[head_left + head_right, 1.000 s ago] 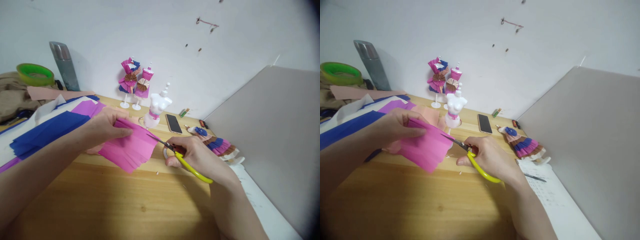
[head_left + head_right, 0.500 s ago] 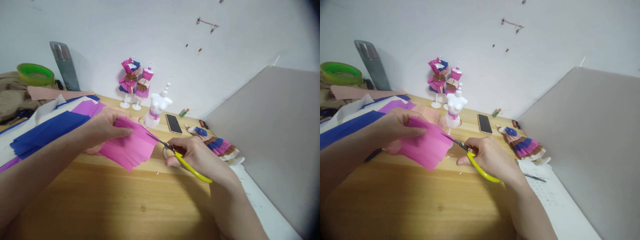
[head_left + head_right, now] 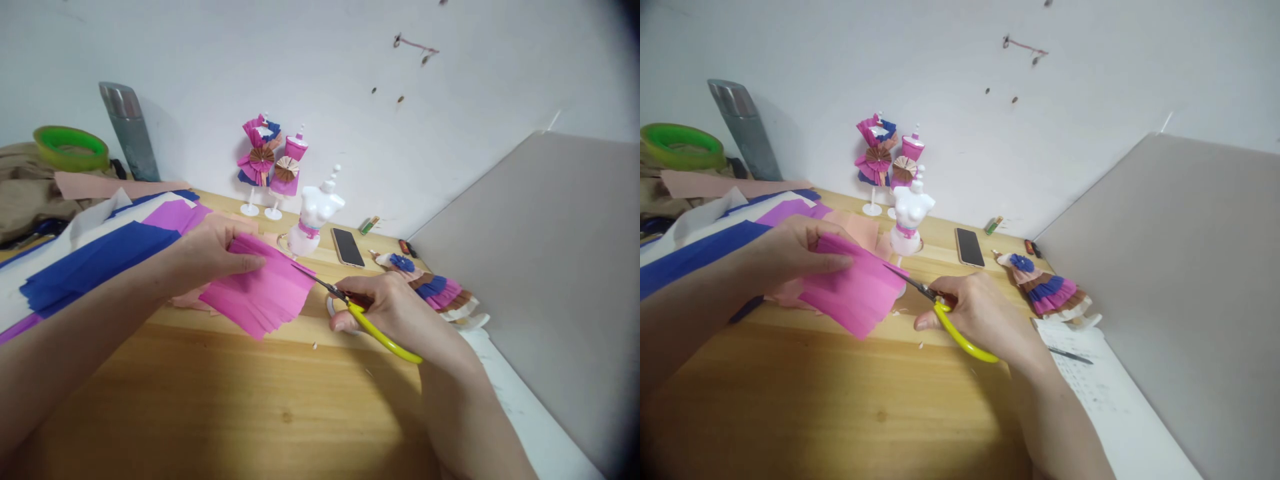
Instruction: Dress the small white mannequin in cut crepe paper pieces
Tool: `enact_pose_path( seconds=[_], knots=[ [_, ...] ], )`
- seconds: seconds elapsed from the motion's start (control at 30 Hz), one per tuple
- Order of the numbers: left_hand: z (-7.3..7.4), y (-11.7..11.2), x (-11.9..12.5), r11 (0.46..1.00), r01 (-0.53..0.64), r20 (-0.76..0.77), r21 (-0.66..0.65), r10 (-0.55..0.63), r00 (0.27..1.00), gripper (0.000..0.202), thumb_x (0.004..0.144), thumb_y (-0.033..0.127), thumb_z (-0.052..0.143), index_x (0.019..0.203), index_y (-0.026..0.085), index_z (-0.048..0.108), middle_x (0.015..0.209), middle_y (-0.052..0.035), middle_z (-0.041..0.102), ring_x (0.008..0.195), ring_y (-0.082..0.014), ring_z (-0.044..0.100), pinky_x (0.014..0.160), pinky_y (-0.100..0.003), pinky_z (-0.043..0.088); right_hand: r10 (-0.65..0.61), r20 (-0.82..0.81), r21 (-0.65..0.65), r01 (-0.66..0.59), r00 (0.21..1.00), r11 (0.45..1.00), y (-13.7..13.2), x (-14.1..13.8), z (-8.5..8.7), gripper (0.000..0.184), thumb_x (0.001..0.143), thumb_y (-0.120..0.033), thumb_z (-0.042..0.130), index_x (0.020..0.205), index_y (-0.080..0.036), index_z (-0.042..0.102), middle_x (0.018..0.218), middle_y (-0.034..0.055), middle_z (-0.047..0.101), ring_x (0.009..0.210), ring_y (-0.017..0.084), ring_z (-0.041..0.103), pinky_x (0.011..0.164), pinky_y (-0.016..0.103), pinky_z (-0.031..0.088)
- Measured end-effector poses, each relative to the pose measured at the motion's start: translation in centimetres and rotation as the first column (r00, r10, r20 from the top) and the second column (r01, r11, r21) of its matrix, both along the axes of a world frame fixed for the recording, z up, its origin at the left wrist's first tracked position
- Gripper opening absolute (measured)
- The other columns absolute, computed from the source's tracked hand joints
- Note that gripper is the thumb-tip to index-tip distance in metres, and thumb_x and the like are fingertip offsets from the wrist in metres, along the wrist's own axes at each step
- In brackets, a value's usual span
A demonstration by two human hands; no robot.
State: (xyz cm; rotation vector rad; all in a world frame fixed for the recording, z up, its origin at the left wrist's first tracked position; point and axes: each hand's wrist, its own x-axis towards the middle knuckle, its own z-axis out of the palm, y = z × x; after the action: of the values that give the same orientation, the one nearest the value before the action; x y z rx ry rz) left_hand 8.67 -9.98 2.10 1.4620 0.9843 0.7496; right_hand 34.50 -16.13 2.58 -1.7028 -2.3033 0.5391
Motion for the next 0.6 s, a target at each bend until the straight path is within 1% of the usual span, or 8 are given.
enact_pose_path(
  seconds=[0.17, 0.33, 0.47, 0.6],
  knots=[
    [-0.3, 0.2, -0.1, 0.997, 0.003, 0.022, -0.074, -0.002, 1.000, 0.010, 0.067, 0.024, 0.078, 0.076, 0.020, 0.074, 0.072, 0.0002, 0.072, 0.063, -0.0139, 0.066, 0.057, -0.023, 0.054, -0.043, 0.001, -0.039, 0.043, 0.999, 0.998, 0.0, -0.1, 0.0, 0.060, 0.074, -0.075, 0.058, 0.058, -0.019, 0.045, 0.056, -0.0027, 0.033, 0.056, 0.011, 0.025, 0.050, 0.027, 0.019],
    [-0.6, 0.6, -0.2, 0.994, 0.001, 0.021, -0.109, 0.001, 1.000, 0.014, 0.065, 0.025, 0.080, 0.077, 0.019, 0.076, 0.072, -0.0014, 0.074, 0.064, -0.0157, 0.068, 0.058, -0.022, 0.056, -0.037, -0.005, -0.032, 0.037, 0.999, 0.999, 0.0, -0.3, 0.2, 0.059, 0.075, -0.075, 0.057, 0.057, -0.019, 0.044, 0.056, -0.0028, 0.030, 0.057, 0.011, 0.024, 0.050, 0.026, 0.020],
    [-0.6, 0.9, -0.2, 0.992, 0.015, 0.062, -0.129, -0.007, 0.998, 0.007, 0.069, 0.026, 0.078, 0.074, 0.021, 0.077, 0.070, -0.0005, 0.074, 0.062, -0.0145, 0.068, 0.060, -0.022, 0.056, -0.027, -0.030, -0.024, 0.026, 0.999, 0.999, 0.0, -0.2, 0.1, 0.059, 0.077, -0.073, 0.056, 0.058, -0.019, 0.045, 0.058, -0.0024, 0.032, 0.058, 0.012, 0.025, 0.051, 0.026, 0.020],
    [-0.6, 1.1, -0.1, 0.992, 0.005, 0.060, -0.125, 0.002, 0.998, 0.005, 0.068, 0.026, 0.078, 0.070, 0.022, 0.077, 0.067, -0.0003, 0.073, 0.060, -0.0151, 0.067, 0.057, -0.022, 0.055, 0.002, -0.047, -0.011, -0.003, 0.999, 1.000, 0.0, -0.1, -0.1, 0.058, 0.079, -0.072, 0.056, 0.059, -0.019, 0.047, 0.059, -0.0022, 0.032, 0.058, 0.012, 0.026, 0.051, 0.026, 0.020]
  ],
)
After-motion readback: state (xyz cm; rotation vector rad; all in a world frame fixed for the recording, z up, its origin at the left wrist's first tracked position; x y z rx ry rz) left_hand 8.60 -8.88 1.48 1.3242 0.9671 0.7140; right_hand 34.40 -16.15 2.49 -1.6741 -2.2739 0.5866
